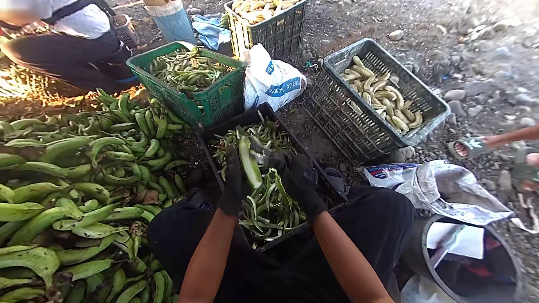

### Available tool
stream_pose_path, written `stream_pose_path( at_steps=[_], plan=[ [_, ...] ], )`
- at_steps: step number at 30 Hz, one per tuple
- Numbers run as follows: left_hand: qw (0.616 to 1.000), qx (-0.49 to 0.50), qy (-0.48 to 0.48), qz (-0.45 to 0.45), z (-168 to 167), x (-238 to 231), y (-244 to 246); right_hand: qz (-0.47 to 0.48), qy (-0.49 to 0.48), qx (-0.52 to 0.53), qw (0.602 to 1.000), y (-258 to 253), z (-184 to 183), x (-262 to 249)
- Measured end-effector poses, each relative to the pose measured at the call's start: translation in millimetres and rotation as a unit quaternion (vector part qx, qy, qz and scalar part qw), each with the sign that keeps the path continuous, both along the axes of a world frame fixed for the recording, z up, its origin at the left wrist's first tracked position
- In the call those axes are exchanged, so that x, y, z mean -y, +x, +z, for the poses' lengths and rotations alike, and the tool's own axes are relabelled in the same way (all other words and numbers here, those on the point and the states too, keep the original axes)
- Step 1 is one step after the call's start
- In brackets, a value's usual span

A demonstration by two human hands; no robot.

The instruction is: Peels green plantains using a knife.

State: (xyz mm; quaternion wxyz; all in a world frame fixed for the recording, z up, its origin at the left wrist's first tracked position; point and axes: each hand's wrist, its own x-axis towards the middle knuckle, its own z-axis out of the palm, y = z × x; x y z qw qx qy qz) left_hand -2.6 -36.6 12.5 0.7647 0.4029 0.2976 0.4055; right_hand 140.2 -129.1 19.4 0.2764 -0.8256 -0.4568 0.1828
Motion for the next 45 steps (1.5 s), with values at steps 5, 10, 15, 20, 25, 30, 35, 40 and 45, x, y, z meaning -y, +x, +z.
stream_pose_path(
  at_steps=[5, 10, 15, 20, 25, 30, 35, 40, 45],
  plan=[
    [0.997, -0.065, 0.007, 0.048, -4.0, -2.8, -6.5, 0.02, 0.061, 0.049, 0.997, -27.4, -17.9, 28.5],
    [0.985, -0.164, 0.047, -0.038, 1.8, 19.9, 9.7, -0.05, 0.023, 0.009, 0.998, 18.4, -2.6, -26.0],
    [0.997, -0.015, 0.027, 0.065, -9.1, -0.6, 4.9, -0.024, 0.04, 0.045, 0.998, -5.0, -7.2, -7.3],
    [0.981, -0.129, 0.052, 0.132, -17.4, 5.0, -7.8, -0.014, 0.094, 0.065, 0.993, -40.5, -30.4, 29.4],
    [0.951, -0.27, 0.119, -0.093, -3.9, 17.7, 6.5, -0.025, -0.002, -0.03, 0.999, 16.1, -27.1, -24.6],
    [0.994, -0.065, 0.004, 0.085, -12.0, 2.4, 11.1, -0.024, 0.014, -0.001, 1.0, -2.6, -17.5, -6.0],
    [0.964, -0.198, -0.028, 0.174, -20.6, 9.1, -3.7, -0.036, 0.154, 0.109, 0.981, -37.9, -53.3, 23.7],
    [0.966, -0.241, 0.09, 0.021, -13.3, 9.3, 1.1, -0.022, 0.003, -0.003, 1.0, -9.3, -31.2, 2.5],
    [0.923, -0.295, 0.204, -0.138, -0.1, 14.0, 12.7, 0.002, 0.006, -0.093, 0.996, 22.0, -24.0, -11.2]
  ],
)
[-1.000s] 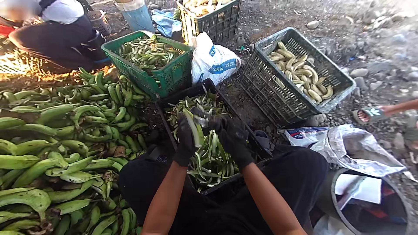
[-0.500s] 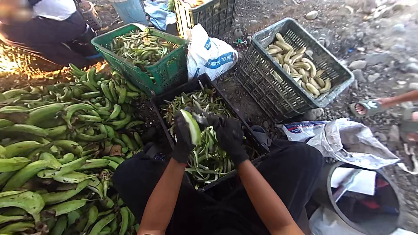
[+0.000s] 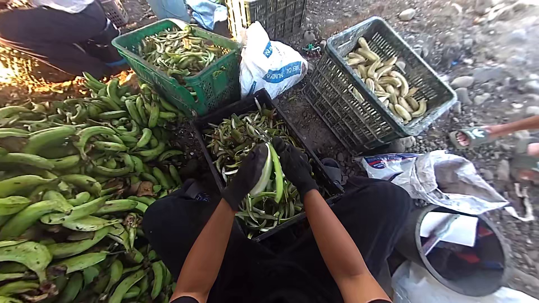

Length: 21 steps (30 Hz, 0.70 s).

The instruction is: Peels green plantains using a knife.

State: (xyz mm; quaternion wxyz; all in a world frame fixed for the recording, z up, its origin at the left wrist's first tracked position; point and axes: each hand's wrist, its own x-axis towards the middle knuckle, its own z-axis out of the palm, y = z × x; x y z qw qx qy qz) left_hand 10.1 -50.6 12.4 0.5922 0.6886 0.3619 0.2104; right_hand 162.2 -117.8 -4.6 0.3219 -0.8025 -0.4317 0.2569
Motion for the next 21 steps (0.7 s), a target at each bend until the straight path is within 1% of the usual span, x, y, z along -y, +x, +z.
stream_pose_path(
  at_steps=[1, 3, 5, 6, 7, 9, 10, 11, 12, 13, 14, 15, 16, 17, 18, 19, 20, 21],
  plan=[
    [1.0, 0.011, -0.021, 0.003, 0.9, 2.7, 1.7, 0.002, 0.011, -0.011, 1.0, 2.2, -1.4, 0.1],
    [0.99, 0.074, -0.104, 0.065, -4.2, -3.3, 2.3, 0.019, 0.032, -0.019, 0.999, 0.1, -6.5, 4.3],
    [0.96, 0.16, -0.179, 0.145, -8.5, -9.2, -2.6, 0.014, 0.025, 0.047, 0.998, -12.7, -16.0, 11.4],
    [0.945, 0.194, -0.21, 0.161, -8.9, -9.2, -8.2, 0.02, 0.04, 0.092, 0.995, -22.0, -22.7, 19.8],
    [0.929, 0.215, -0.237, 0.188, -9.0, -8.9, -11.1, 0.017, 0.091, 0.139, 0.986, -31.1, -31.3, 28.5],
    [0.914, 0.215, -0.244, 0.242, -9.5, -9.4, -12.9, -0.009, 0.188, 0.205, 0.961, -42.5, -43.6, 38.8],
    [0.913, 0.199, -0.244, 0.26, -9.0, -9.9, -11.3, -0.026, 0.205, 0.22, 0.953, -44.2, -45.2, 40.8],
    [0.918, 0.17, -0.236, 0.271, -9.9, -10.9, -8.4, -0.035, 0.194, 0.22, 0.955, -43.7, -42.5, 41.8],
    [0.93, 0.131, -0.213, 0.269, -10.8, -11.1, -6.6, -0.039, 0.158, 0.21, 0.964, -41.6, -36.2, 41.1],
    [0.95, 0.088, -0.169, 0.248, -9.9, -9.7, -6.3, -0.036, 0.106, 0.183, 0.977, -38.2, -27.3, 38.4],
    [0.969, 0.046, -0.116, 0.213, -8.0, -7.0, -7.2, -0.023, 0.05, 0.137, 0.989, -33.2, -17.7, 34.3],
    [0.981, 0.022, -0.066, 0.178, -6.8, -4.9, -7.3, -0.01, 0.014, 0.09, 0.996, -27.5, -10.5, 28.7],
    [0.987, 0.014, -0.014, 0.157, -7.5, -4.3, -5.1, -0.001, 0.006, 0.051, 0.999, -21.8, -8.4, 22.1],
    [0.992, 0.014, 0.016, 0.122, -6.1, -4.1, -4.5, 0.005, 0.015, 0.014, 1.0, -16.3, -9.6, 16.0],
    [0.995, 0.01, 0.034, 0.091, -3.1, -2.3, -3.9, 0.015, 0.018, -0.022, 0.999, -11.4, -10.4, 12.2],
    [0.997, -0.006, 0.028, 0.072, 3.7, 1.7, -2.2, 0.024, 0.021, -0.054, 0.998, -7.6, -8.9, 10.8],
    [0.998, -0.021, 0.007, 0.063, 10.7, 5.6, 0.1, 0.029, 0.029, -0.079, 0.996, -5.1, -5.7, 10.7],
    [0.998, -0.017, -0.023, 0.063, 12.3, 6.3, 0.3, 0.02, 0.042, -0.073, 0.996, -5.4, -4.3, 9.8]
  ],
)
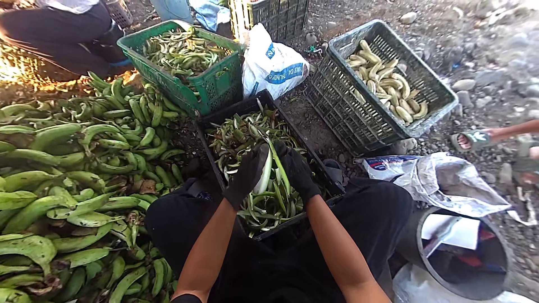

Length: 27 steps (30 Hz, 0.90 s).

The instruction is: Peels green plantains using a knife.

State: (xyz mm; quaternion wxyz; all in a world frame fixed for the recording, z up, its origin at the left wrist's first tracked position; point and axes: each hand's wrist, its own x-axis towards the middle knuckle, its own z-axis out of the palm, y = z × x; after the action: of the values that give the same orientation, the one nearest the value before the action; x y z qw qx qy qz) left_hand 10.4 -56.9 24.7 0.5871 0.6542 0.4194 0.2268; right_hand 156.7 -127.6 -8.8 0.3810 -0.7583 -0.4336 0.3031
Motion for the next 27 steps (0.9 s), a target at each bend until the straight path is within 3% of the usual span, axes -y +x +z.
stream_pose_path(
  at_steps=[3, 6, 8, 9, 12, 15, 17, 23, 25, 27],
  plan=[
    [0.978, 0.155, -0.124, 0.057, -10.6, -10.8, -5.9, -0.033, 0.016, 0.105, 0.994, -9.2, -2.0, 3.3],
    [0.921, 0.284, -0.249, 0.094, -15.8, -18.6, -21.2, -0.014, 0.137, 0.245, 0.96, -23.8, -16.3, 25.1],
    [0.932, 0.245, -0.233, 0.134, -16.4, -17.6, -24.2, -0.024, 0.19, 0.285, 0.939, -31.2, -24.6, 32.3],
    [0.948, 0.201, -0.203, 0.138, -15.9, -15.7, -23.6, -0.025, 0.163, 0.278, 0.946, -32.7, -23.4, 33.6],
    [0.99, 0.103, -0.038, 0.094, -15.4, -10.0, -18.4, 0.002, -0.024, 0.147, 0.989, -27.5, -3.4, 20.4],
    [0.995, 0.066, 0.049, 0.049, -10.3, -2.1, -13.2, 0.003, 0.01, 0.041, 0.999, -14.0, -1.6, 4.0],
    [0.996, 0.066, 0.002, 0.057, -5.4, -0.5, -9.1, -0.001, 0.031, 0.039, 0.999, -9.4, 1.3, 0.7],
    [0.952, 0.227, -0.185, 0.092, -18.3, -25.2, -30.4, 0.033, 0.127, 0.241, 0.962, -18.8, -18.2, 36.3],
    [0.962, 0.189, -0.177, 0.091, -18.3, -22.1, -29.5, 0.021, 0.122, 0.256, 0.959, -20.6, -23.7, 37.9],
    [0.986, 0.084, -0.117, 0.083, -21.3, -17.5, -26.6, 0.008, 0.035, 0.205, 0.978, -20.1, -20.1, 25.3]
  ],
)
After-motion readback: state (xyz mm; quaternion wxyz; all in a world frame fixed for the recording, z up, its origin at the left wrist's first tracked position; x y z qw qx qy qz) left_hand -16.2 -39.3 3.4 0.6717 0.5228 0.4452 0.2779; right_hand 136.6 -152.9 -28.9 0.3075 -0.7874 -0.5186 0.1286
